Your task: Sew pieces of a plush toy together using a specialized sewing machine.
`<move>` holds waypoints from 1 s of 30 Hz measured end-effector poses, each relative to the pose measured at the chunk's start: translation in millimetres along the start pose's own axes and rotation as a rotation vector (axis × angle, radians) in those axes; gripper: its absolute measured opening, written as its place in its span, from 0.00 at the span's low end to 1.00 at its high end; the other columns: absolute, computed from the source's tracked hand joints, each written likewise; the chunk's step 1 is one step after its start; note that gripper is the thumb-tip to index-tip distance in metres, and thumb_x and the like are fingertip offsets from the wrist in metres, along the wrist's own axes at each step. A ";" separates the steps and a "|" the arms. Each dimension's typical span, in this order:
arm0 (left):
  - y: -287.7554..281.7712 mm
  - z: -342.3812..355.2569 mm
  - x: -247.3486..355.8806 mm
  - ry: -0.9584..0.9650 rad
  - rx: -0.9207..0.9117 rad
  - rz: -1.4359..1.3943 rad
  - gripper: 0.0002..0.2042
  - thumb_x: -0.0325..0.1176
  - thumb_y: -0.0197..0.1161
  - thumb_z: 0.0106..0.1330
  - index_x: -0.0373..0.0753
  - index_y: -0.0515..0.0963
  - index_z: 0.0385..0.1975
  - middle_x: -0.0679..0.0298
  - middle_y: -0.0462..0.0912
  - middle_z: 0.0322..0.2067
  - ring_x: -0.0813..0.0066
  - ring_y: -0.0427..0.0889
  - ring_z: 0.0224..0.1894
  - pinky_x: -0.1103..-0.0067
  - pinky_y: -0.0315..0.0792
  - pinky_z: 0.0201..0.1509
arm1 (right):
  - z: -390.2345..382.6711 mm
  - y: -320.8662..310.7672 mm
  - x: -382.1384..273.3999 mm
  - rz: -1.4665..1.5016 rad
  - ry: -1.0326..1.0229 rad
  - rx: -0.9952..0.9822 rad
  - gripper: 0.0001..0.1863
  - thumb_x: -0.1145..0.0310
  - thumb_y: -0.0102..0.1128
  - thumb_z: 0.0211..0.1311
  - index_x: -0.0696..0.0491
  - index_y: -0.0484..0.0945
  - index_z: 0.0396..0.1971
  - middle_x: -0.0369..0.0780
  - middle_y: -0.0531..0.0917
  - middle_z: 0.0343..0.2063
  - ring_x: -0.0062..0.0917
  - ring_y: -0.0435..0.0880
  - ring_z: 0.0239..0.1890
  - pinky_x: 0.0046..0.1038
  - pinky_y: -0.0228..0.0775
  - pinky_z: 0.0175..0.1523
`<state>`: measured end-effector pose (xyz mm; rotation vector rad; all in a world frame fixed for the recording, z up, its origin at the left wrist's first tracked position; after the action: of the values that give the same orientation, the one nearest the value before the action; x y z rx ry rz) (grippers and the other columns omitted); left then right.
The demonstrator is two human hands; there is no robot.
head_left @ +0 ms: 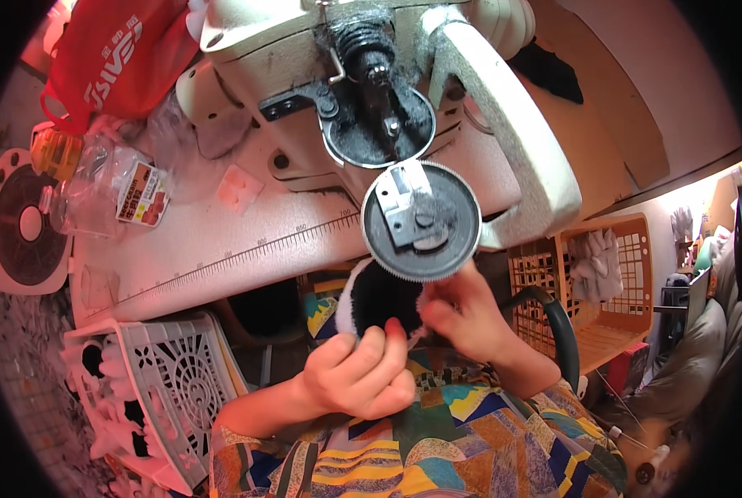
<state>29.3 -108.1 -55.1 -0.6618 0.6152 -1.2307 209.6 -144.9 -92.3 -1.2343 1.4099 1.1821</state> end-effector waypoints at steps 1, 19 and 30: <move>-2.2 1.6 3.8 0.023 -0.003 0.023 0.09 0.31 0.55 0.57 0.43 0.59 0.26 0.57 0.83 0.31 0.73 0.77 0.28 0.83 0.57 0.27 | -0.4 2.0 -10.1 -0.214 -0.017 -0.081 0.25 0.69 0.67 0.56 0.57 0.61 0.47 0.34 0.72 0.20 0.13 0.72 0.23 0.19 0.62 0.28; -83.2 -28.3 22.0 -0.240 -0.028 -0.306 0.16 0.35 0.66 0.40 0.40 0.82 0.32 0.67 0.82 0.37 0.73 0.71 0.31 0.79 0.61 0.28 | -38.3 16.9 -43.7 0.460 0.175 -0.532 0.17 0.80 0.49 0.65 0.56 0.58 0.51 0.34 0.76 0.30 0.09 0.68 0.29 0.14 0.58 0.34; -84.5 -38.7 21.9 -0.179 0.029 -0.303 0.13 0.31 0.66 0.45 0.43 0.82 0.33 0.70 0.80 0.36 0.75 0.72 0.32 0.79 0.61 0.29 | -40.8 26.3 -38.2 0.224 -0.023 -0.333 0.19 0.76 0.53 0.65 0.59 0.62 0.53 0.33 0.75 0.28 0.10 0.68 0.28 0.13 0.57 0.32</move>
<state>-48.3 -151.0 -19.5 -0.8528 0.3553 -1.4381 186.1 -178.5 -46.1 -1.3048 1.3982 1.6317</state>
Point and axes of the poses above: each hand's wrist, its own z-axis towards the middle knuckle, its own y-axis out of the palm, x = y × z, the point moved 1 cm from there along z, towards the middle knuckle
